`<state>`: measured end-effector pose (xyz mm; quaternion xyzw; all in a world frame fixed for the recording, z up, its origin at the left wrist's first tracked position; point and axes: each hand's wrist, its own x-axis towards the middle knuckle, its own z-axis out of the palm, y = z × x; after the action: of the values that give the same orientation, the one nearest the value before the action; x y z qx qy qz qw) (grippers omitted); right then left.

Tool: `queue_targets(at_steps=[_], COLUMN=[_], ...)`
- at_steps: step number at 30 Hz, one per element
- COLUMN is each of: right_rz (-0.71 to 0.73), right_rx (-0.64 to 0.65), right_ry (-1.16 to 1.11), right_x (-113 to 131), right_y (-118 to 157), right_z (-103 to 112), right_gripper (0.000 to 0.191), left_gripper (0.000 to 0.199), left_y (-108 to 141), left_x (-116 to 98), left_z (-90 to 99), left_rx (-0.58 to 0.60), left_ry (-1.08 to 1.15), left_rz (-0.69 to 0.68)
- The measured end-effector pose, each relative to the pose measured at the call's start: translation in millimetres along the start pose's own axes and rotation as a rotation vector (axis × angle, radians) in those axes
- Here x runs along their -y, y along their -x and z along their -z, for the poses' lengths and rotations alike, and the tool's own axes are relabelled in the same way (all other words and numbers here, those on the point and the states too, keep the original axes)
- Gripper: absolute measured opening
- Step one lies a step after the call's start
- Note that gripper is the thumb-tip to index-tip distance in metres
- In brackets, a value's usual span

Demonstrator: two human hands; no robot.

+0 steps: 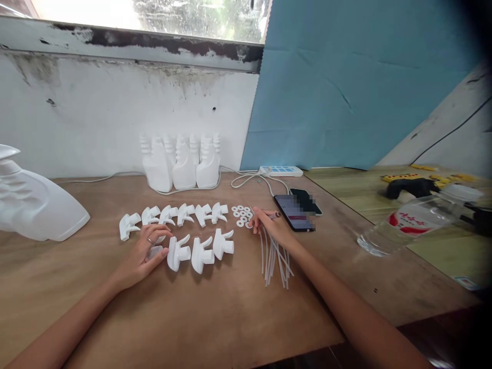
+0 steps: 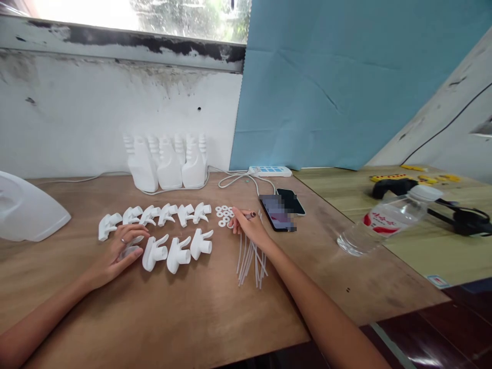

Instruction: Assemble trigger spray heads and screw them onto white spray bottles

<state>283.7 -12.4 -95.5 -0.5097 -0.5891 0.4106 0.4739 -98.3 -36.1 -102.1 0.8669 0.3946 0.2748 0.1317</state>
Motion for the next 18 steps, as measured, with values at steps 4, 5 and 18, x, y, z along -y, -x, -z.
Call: queue_targets(at_steps=[4,5,18], right_rz=[0.005,0.010,0.036], right_rx=[0.006,0.008,0.117], right_ry=[-0.030,-0.038,-0.044], right_x=[1,2,-11], right_y=[1,2,-1], right_z=[-2,-2,-12], right_gripper=[0.058,0.057,0.053], left_gripper=[0.022,0.021,0.013], left_y=[-1,-1,3], left_x=[2,2,48], left_z=[1.1,2.3,59.2], left_rx=[-0.102,-0.140,-0.925], left_ry=[-0.019,-0.026,-0.335], left_rz=[-0.020,-0.024,0.240])
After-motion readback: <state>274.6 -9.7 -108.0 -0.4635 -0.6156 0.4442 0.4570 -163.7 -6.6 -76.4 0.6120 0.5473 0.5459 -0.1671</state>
